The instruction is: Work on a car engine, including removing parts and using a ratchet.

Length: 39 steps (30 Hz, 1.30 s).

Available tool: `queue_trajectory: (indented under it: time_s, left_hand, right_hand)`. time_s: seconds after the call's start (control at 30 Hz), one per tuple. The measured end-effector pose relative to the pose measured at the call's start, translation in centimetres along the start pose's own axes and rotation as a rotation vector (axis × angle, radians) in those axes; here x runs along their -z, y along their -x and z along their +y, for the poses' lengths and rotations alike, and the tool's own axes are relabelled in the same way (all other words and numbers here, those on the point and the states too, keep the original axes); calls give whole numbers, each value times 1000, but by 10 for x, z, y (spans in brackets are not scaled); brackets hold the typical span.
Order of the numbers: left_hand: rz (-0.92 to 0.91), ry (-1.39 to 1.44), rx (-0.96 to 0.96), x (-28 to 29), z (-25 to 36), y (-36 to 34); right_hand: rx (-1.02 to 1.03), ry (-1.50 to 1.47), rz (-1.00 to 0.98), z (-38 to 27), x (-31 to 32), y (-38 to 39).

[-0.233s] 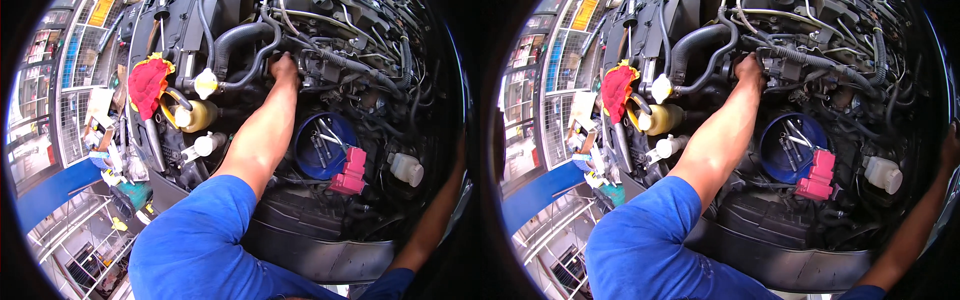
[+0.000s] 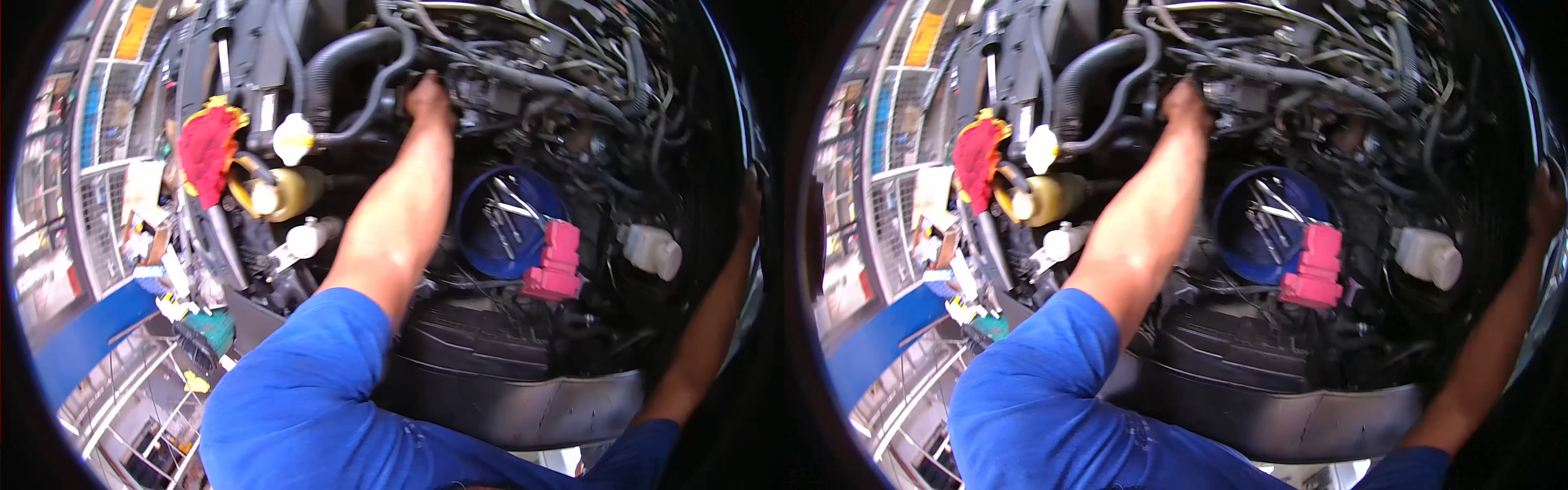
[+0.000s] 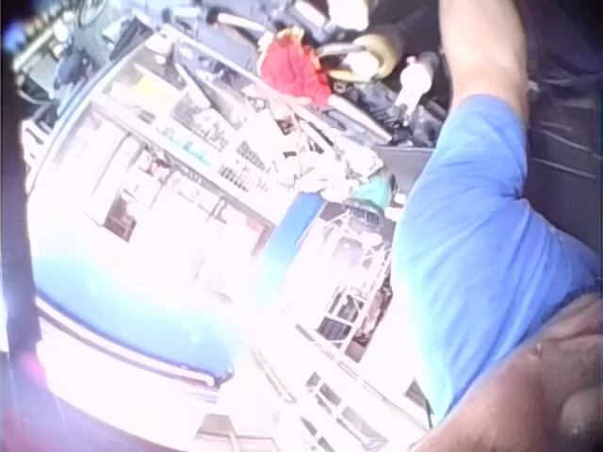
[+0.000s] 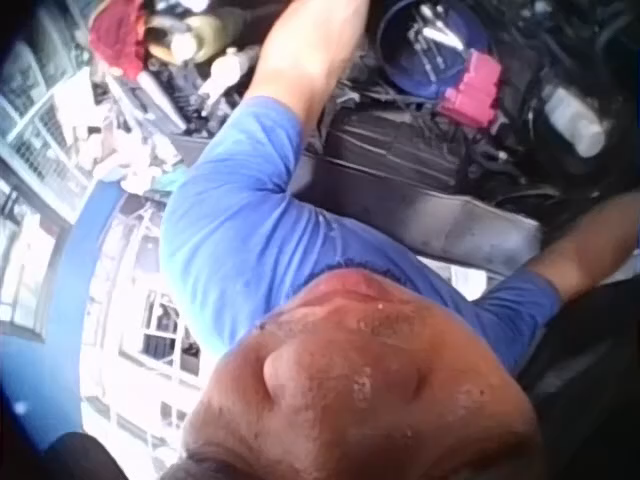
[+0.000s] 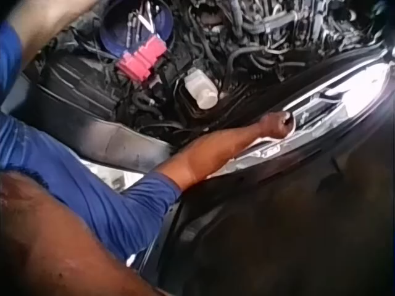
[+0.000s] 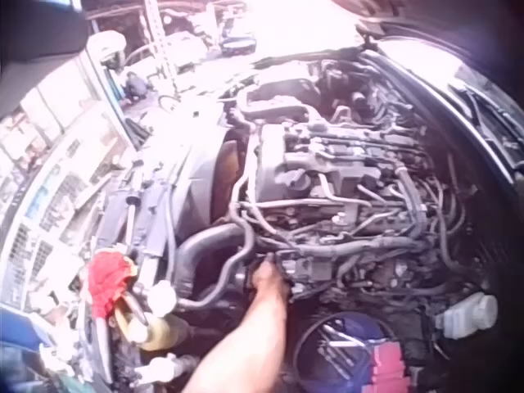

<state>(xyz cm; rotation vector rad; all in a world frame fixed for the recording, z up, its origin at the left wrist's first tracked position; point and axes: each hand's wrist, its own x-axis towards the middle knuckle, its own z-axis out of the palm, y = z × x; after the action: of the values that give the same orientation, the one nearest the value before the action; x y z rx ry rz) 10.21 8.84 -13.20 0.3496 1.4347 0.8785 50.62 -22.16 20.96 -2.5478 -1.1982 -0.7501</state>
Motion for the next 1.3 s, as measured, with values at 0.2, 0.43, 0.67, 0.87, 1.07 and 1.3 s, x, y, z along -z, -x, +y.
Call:
queue_trajectory:
  time_s: [0.2, 0.43, 0.67, 0.87, 1.07, 1.3]
  left_hand:
    - [-245, 449, 136, 3, 4, 0]
    - [-378, 454, 149, 3, 7, 9]
    - [-615, -573, -922, 18, -34, -68]
    - [-544, 366, 127, 12, -8, -13]
    - [-348, 407, 107, 2, 3, 12]
    - [-308, 457, 102, 5, -5, 1]
  right_hand:
    - [-79, 52, -21, 27, 0, 1]
    - [-196, 31, -26, -7, 6, 5]
    - [-159, 59, -7, -4, 6, 8]
    - [-128, 102, -2, -10, 8, 8]
    - [-197, 111, -5, -21, 9, 9]
    - [-167, 114, 21, -17, 7, 10]
